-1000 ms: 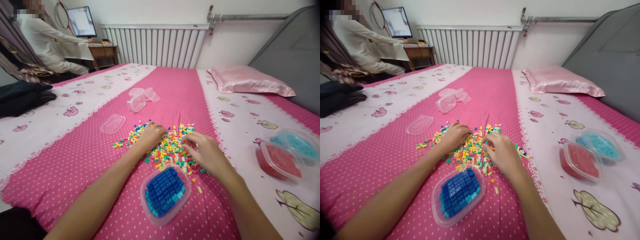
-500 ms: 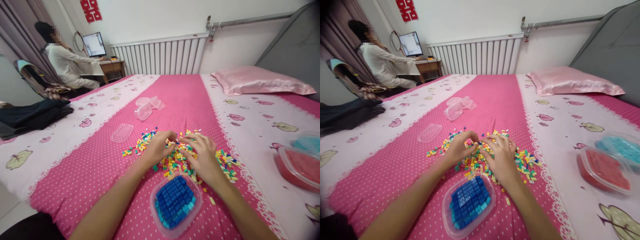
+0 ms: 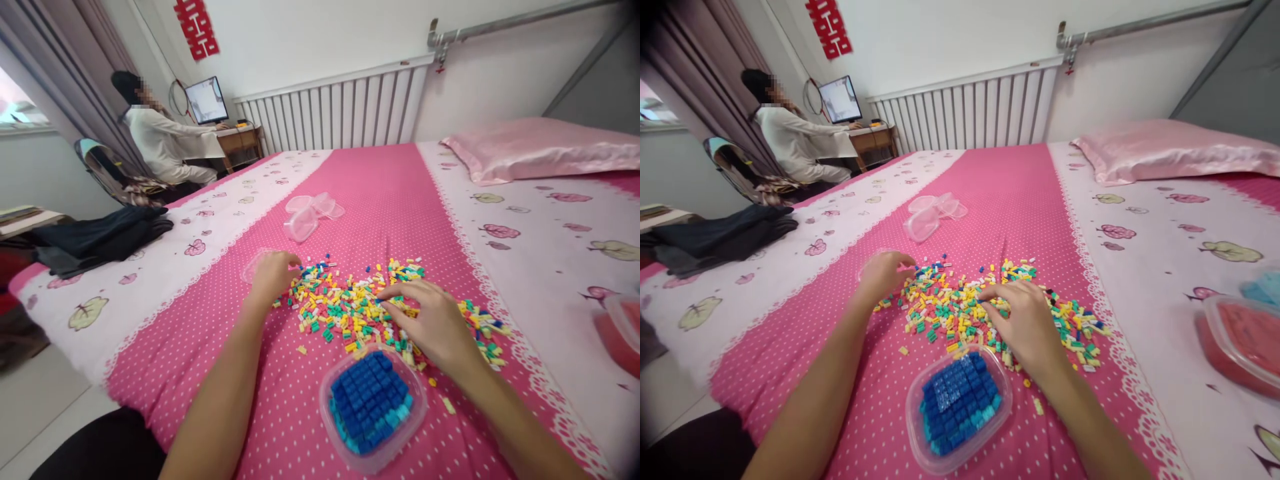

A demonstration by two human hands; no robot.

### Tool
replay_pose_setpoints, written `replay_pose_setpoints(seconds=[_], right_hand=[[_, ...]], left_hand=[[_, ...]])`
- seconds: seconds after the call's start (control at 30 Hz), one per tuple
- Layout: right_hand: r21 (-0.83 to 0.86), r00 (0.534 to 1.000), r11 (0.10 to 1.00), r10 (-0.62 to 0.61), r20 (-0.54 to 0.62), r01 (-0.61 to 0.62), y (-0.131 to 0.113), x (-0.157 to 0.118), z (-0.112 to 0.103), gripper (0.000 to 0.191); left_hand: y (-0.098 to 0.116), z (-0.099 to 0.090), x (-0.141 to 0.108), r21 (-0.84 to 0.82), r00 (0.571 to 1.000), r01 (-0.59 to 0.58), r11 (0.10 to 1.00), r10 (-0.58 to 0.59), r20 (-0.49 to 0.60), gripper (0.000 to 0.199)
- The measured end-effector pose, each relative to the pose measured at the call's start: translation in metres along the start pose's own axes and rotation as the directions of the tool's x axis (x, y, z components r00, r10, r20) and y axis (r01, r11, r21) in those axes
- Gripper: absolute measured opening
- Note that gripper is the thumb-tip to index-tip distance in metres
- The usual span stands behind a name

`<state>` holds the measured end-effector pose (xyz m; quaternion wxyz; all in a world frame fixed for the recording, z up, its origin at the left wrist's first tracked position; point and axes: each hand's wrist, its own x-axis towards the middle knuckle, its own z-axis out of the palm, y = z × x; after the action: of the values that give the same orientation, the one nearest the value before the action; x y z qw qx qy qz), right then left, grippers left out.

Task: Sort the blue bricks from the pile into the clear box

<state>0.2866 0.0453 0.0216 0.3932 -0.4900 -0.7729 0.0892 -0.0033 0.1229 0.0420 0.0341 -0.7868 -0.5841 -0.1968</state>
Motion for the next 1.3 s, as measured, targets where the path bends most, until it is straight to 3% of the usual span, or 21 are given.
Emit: replay_pose_setpoints(seconds=[0.17, 0.3, 0.43, 0.57, 0.8, 1.3], right_hand=[[0.077, 0.973, 0.997, -0.028, 0.228, 0.011, -0.023, -0.001, -0.027, 0.012], [0.173, 0.869, 0.981, -0.158, 0.468, 0.085, -0.053, -0.012, -0.041, 0.019], [0.14, 0.776, 0.977, -0.212, 0.594, 0.16, -0.073, -0.025, -0.038, 0.021], [0.003, 0.771, 0.965, -0.211, 0.601, 0.261, -0.077, -0.032, -0.033, 0.02], [-0.028, 0.733, 0.934, -0.261, 0.628, 0.357, -0.075, -0.034, -0.028, 0.019], [-0.071, 0.75, 0.924, -0.259, 0.609, 0.377, -0.075, -0.033, -0.025, 0.014]], left_hand=[[0.002, 0.017, 0.003, 0.029, 0.998, 0.001, 1.0, -0.003, 0.069, 0.005], [0.007, 0.023, 0.006, 0.036, 0.997, 0.024, 0.999, -0.027, 0.078, 0.003], [0.008, 0.019, 0.005, 0.047, 0.995, 0.069, 0.996, -0.072, 0.072, 0.008], [0.016, 0.014, 0.004, 0.088, 0.99, 0.093, 0.992, -0.101, 0.096, 0.015], [0.021, 0.013, 0.005, 0.059, 0.989, 0.117, 0.991, -0.122, 0.087, 0.016], [0.02, 0.014, 0.005, -0.042, 0.992, 0.119, 0.992, -0.117, 0.044, 0.011]])
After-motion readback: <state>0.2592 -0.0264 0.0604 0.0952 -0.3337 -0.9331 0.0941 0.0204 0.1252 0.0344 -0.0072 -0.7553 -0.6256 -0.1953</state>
